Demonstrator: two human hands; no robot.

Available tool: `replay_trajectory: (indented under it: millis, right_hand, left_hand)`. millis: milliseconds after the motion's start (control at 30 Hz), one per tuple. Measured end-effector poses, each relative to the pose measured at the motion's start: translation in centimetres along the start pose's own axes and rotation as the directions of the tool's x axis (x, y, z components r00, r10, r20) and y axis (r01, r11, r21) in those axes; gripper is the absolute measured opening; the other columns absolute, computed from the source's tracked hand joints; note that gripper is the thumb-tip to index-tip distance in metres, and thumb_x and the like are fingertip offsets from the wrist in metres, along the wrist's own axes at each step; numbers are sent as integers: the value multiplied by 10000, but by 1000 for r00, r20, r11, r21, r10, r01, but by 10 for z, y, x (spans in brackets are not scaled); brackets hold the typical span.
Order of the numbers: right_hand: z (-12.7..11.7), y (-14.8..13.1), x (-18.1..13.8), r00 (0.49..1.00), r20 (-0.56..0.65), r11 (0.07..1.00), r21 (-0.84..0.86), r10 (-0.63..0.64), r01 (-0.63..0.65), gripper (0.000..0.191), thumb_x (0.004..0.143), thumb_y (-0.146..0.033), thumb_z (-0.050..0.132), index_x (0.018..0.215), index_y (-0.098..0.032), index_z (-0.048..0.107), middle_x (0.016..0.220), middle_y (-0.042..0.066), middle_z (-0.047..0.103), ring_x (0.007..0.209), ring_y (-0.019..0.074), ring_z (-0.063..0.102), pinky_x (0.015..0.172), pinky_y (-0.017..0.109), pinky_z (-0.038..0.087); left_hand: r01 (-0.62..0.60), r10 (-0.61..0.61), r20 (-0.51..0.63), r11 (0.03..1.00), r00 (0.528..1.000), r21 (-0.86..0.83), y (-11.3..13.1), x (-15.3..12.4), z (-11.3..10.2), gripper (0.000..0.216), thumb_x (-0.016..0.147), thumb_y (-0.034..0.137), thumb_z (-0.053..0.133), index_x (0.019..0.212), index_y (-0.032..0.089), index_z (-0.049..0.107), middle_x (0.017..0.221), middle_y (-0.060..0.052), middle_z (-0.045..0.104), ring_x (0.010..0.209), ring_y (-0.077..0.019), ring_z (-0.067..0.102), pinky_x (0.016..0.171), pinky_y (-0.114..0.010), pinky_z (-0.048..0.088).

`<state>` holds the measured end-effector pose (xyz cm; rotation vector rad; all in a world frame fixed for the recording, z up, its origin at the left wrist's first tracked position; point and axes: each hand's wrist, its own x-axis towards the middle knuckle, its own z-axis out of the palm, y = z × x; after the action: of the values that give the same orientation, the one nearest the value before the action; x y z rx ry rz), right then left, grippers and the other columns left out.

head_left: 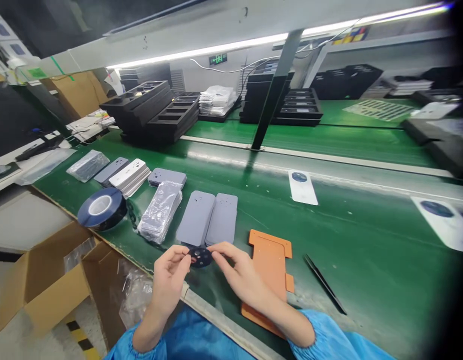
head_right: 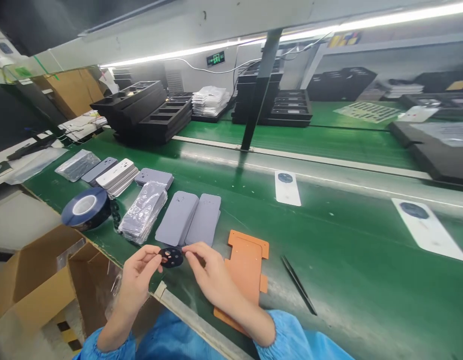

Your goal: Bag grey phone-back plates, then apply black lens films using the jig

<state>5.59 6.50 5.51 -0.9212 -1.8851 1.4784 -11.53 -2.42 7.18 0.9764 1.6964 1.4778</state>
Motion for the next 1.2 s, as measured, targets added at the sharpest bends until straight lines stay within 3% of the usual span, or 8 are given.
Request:
replay_trajectory:
  millis: [67,167,300,433,533,700,1000,1200]
  right_hand:
    - [-13,-1,-5,993,-110,994,103,37,-26,301,993,-398,524,1101,-229,749,1078,66,745,995,217,680,902,349,527]
    - [-36,5,-16,963,-259,989,145,79,-42,284,906,-418,654,1075,-217,761,1001,68,757,908,219,679,850,349,532]
    - [-63,21,-35,888,-452,996,4,82,-90,220,854,-371,691,973,-214,790,935,67,761,828,212,638,792,347,502]
    - [-86,40,-47,813,-556,966,-66,171,-248,249,829,-390,655,901,-201,800,829,58,741,716,197,579,695,333,465]
    - [-98,53,-48,773,-588,937,-68,239,-342,304,810,-413,635,914,-186,808,736,47,695,670,195,558,663,333,441]
    - [-103,62,-44,765,-600,919,-120,234,-376,304,804,-386,603,918,-196,810,741,40,673,698,203,571,708,347,439]
    - [-101,70,-44,772,-602,910,-176,203,-376,264,823,-328,586,939,-229,802,736,14,642,687,186,559,699,330,432]
    - [-99,69,-44,778,-609,895,-251,151,-370,232,857,-277,580,934,-243,797,696,3,605,670,184,550,693,335,431]
  left_hand:
    - [-51,49,45,998,998,35,8,6,19,138,867,302,662,862,169,696,723,-17,710,665,-149,668,662,-228,538]
    - [-127,107,200,988,974,91,15,13,44,129,882,270,629,888,166,706,793,-43,754,749,-179,714,700,-243,546]
    - [-258,168,419,952,892,166,11,21,71,165,925,244,576,970,170,716,823,-42,772,705,-156,689,639,-239,512]
    - [-461,270,522,843,809,278,0,25,89,252,940,216,560,1168,180,662,924,-43,769,728,-156,662,684,-278,523]
    - [-590,287,613,716,736,373,-7,27,97,240,943,211,558,1164,198,649,938,-37,744,778,-186,672,738,-331,563]
    - [-718,205,756,537,621,444,-14,29,111,347,915,214,603,1260,179,582,1227,-106,683,1082,-278,675,888,-428,600]
    - [-740,162,797,512,582,437,-24,29,120,412,928,217,580,1332,149,526,1281,-127,654,1147,-286,644,950,-446,590]
    - [-795,145,833,420,534,437,-27,29,122,536,951,260,569,1453,132,433,1278,-145,640,1128,-301,627,924,-463,591]
